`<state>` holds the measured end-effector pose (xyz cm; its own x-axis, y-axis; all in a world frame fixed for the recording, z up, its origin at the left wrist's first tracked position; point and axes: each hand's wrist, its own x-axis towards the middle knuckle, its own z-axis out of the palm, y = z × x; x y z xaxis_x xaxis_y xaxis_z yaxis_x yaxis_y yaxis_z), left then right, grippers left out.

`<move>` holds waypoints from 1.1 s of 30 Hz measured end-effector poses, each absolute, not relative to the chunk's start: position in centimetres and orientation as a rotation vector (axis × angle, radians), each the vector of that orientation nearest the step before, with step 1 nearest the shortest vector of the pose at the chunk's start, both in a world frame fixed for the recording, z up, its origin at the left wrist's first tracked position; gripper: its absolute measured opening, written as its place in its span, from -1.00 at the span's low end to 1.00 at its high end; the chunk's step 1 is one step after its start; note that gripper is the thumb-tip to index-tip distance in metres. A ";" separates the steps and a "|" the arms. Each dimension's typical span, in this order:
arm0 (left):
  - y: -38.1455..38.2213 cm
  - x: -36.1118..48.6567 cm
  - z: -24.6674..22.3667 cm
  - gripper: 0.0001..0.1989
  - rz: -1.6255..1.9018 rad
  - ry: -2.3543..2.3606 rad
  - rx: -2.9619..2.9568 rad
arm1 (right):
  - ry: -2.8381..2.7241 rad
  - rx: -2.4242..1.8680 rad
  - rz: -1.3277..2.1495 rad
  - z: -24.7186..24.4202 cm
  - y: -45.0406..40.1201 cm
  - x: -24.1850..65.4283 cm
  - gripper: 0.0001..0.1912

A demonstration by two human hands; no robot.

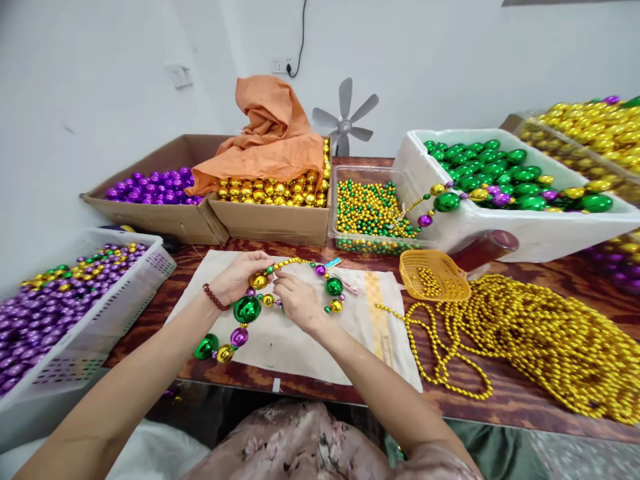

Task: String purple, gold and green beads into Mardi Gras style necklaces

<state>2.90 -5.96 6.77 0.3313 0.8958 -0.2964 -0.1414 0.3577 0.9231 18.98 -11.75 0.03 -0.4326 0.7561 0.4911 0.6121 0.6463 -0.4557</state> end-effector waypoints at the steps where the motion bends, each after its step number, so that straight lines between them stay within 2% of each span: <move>1: -6.1 2.9 6.8 -0.73 0.797 0.965 0.921 | -2.201 -1.075 0.195 -0.4 -11.4 19.0 -0.67; 5: -6.4 2.8 6.5 -0.77 0.667 0.913 0.822 | -2.233 -1.140 -0.015 -1.6 -10.1 18.9 -0.68; 12: -6.6 2.2 5.1 -0.79 0.602 0.937 0.727 | -2.236 -1.034 -0.154 -3.6 -9.7 19.3 -0.70; 19: -7.0 2.9 3.2 -0.62 0.903 1.106 0.862 | -2.318 -1.099 -0.111 -5.4 -9.0 17.9 -0.75; 23: -6.8 3.0 2.5 -0.60 1.052 1.133 0.912 | -2.412 -1.133 0.035 -6.4 -10.1 17.6 -0.83; 26: -6.9 2.7 2.0 -0.64 1.136 1.151 0.980 | -2.349 -1.187 0.233 -5.8 -11.5 18.5 -0.86; 30: -7.6 2.5 0.9 -0.69 1.153 1.146 1.080 | -1.951 -1.308 0.332 -2.6 -11.8 20.1 -0.73; 33: -8.6 2.9 0.0 -0.74 1.119 1.121 1.166 | -1.855 -1.438 0.373 -0.3 -10.6 20.3 -0.63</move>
